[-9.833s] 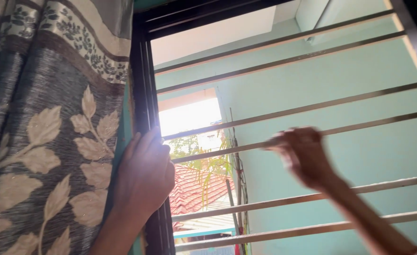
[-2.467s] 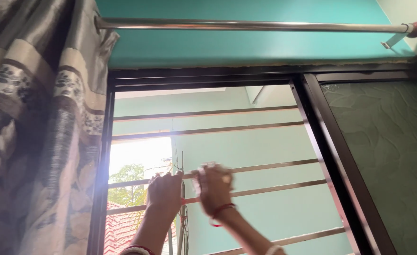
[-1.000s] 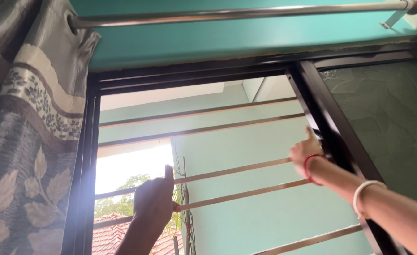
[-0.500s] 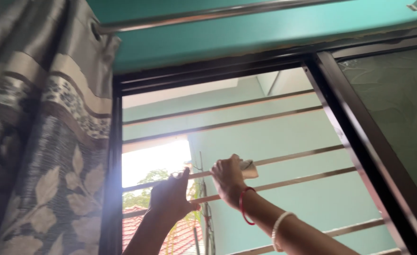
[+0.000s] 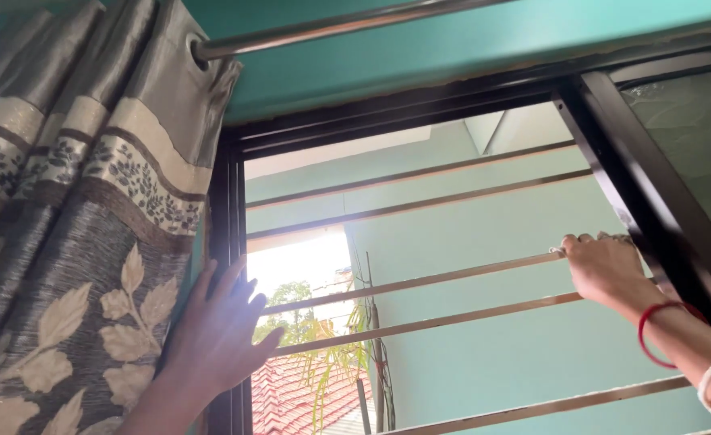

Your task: Cleaning the metal bars and frame of a window using a damp cloth.

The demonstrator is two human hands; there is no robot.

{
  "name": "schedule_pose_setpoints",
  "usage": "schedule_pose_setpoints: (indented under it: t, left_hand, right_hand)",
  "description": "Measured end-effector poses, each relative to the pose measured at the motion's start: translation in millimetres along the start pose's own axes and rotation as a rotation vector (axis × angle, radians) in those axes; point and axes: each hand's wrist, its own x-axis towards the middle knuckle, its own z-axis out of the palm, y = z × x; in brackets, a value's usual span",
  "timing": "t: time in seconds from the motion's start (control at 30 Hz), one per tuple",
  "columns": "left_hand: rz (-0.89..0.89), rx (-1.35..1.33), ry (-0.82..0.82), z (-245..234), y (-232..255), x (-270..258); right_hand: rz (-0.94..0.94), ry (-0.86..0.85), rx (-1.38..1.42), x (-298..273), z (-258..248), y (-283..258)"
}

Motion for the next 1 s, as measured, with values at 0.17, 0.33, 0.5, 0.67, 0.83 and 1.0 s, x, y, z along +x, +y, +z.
schedule_pose_setpoints:
  t: [0.17,0.33,0.5,0.67,0.83,1.0]
  left_hand:
    - [0.013,0.036,-0.250,-19.0,18.8,4.4]
    - [-0.097,-0.056,-0.216,-9.4,23.2,7.5]
    - [-0.076,-0.090,0.091,36.4,9.9,-2.6]
    - [-0.067,-0.083,0.161,36.6,7.6,-2.9]
    - [-0.104,-0.083,-0.012,15.0,12.8,-2.8]
    - [-0.096,-0.111,0.095,20.9,12.8,-2.8]
  right_hand:
    - [-0.008,-0.001,0.103,-9.3,-16.7,-106.6]
    - [-0.406,0.274,0.416,-12.7,-36.5,-306.6]
    - [-0.545,0.316,0.520,-32.9,-86.7,-421.9]
    - [-0.760,0.226,0.602,-48.8,-106.7,-382.9]
    - [-0.647,0.344,0.722,-39.5,-54.8,-235.9]
    - [-0.328,0.347,0.384,-31.8,-11.6,-84.5]
